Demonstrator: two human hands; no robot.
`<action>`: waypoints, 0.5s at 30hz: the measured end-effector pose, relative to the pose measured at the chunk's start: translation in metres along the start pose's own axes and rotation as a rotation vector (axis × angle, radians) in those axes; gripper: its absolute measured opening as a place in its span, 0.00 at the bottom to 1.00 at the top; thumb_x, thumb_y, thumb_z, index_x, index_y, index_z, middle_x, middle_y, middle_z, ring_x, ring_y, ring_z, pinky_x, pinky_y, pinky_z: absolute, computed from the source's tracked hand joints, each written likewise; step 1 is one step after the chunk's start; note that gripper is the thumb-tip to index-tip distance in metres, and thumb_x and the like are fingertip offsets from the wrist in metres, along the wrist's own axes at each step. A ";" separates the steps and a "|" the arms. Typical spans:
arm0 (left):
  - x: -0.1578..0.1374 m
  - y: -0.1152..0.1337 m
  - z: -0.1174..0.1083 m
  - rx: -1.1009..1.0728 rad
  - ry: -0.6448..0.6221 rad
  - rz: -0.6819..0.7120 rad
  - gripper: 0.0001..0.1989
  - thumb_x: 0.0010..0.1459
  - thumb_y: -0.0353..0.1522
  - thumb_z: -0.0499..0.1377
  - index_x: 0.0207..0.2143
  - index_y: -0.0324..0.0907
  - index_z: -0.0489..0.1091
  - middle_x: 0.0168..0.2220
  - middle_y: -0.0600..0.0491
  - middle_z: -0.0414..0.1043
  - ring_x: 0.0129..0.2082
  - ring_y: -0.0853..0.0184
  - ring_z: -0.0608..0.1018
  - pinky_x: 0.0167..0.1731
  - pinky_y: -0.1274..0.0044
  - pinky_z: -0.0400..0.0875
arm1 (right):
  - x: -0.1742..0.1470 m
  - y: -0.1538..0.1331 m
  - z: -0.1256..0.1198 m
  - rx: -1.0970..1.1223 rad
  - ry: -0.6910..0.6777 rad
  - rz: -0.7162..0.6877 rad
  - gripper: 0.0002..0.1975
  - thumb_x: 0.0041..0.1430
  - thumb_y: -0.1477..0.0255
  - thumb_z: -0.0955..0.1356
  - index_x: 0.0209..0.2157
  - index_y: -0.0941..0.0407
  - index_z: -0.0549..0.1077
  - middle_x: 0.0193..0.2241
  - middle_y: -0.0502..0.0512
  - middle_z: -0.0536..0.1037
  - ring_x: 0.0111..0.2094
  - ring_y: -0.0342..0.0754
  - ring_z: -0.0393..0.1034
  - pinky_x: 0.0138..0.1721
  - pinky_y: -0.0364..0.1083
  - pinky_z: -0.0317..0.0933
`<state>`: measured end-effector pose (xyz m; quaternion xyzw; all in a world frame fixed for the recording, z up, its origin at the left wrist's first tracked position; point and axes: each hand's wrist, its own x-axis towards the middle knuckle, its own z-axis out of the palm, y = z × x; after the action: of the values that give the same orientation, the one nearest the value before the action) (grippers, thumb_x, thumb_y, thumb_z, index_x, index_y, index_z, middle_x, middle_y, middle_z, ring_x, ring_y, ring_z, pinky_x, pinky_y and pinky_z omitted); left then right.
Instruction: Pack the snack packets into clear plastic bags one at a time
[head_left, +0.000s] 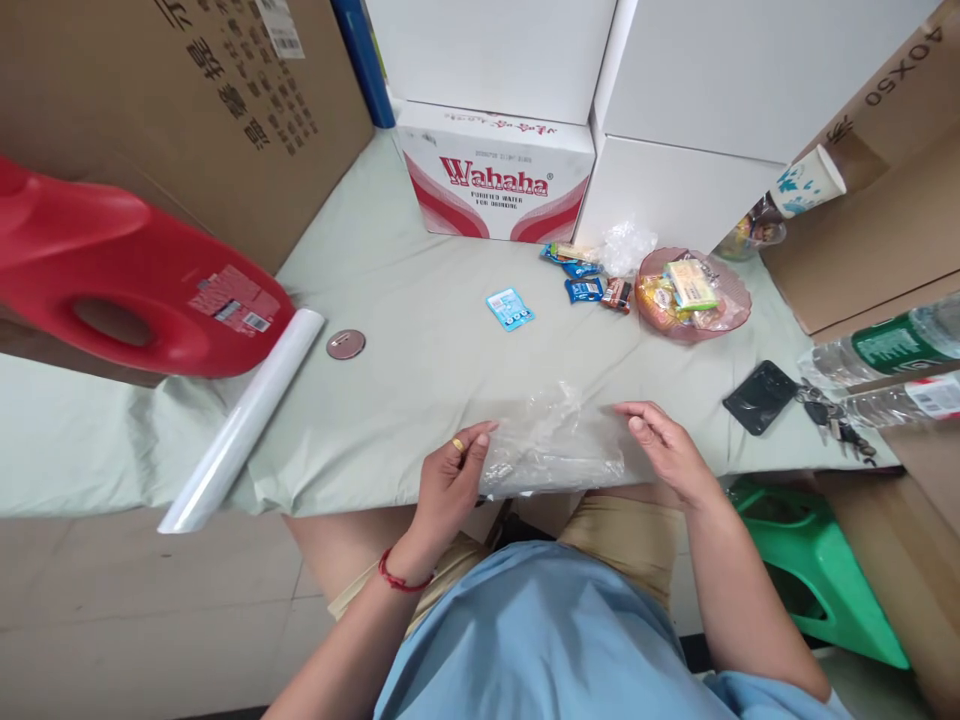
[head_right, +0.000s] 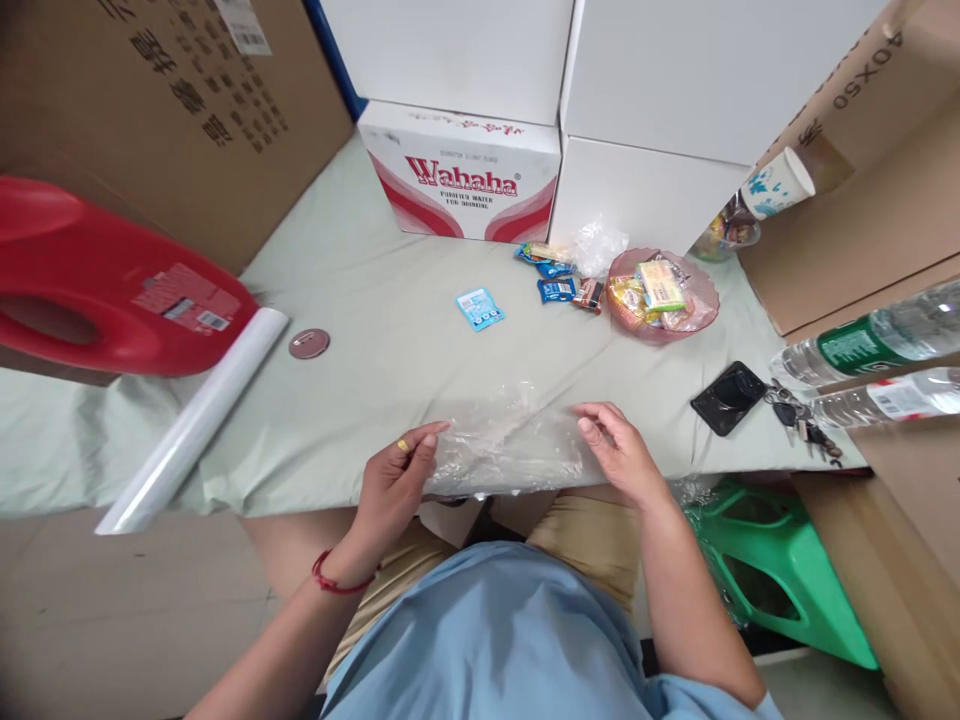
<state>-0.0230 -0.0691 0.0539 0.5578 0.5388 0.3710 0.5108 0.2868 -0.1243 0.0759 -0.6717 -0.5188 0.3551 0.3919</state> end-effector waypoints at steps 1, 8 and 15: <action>-0.002 0.002 0.002 0.023 -0.029 0.023 0.24 0.66 0.50 0.58 0.49 0.42 0.81 0.20 0.59 0.66 0.22 0.69 0.68 0.27 0.77 0.66 | 0.003 -0.003 0.000 0.007 -0.022 -0.014 0.28 0.63 0.42 0.68 0.48 0.51 0.81 0.48 0.59 0.82 0.51 0.56 0.74 0.54 0.52 0.65; -0.016 0.001 0.000 0.062 -0.012 0.083 0.21 0.68 0.46 0.57 0.51 0.44 0.81 0.38 0.50 0.83 0.39 0.61 0.82 0.42 0.72 0.76 | 0.033 -0.018 0.050 0.072 -0.219 -0.001 0.21 0.58 0.48 0.73 0.36 0.54 0.80 0.32 0.53 0.80 0.36 0.50 0.72 0.42 0.48 0.66; -0.033 -0.030 -0.042 0.159 0.102 -0.034 0.22 0.66 0.46 0.59 0.52 0.42 0.79 0.41 0.46 0.81 0.45 0.56 0.82 0.45 0.67 0.78 | 0.050 -0.025 0.079 0.396 -0.010 0.087 0.22 0.54 0.47 0.75 0.34 0.51 0.76 0.29 0.51 0.75 0.33 0.48 0.69 0.37 0.47 0.69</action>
<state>-0.0749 -0.0974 0.0378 0.5676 0.6012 0.3465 0.4430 0.2167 -0.0596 0.0600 -0.6015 -0.4113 0.4701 0.4980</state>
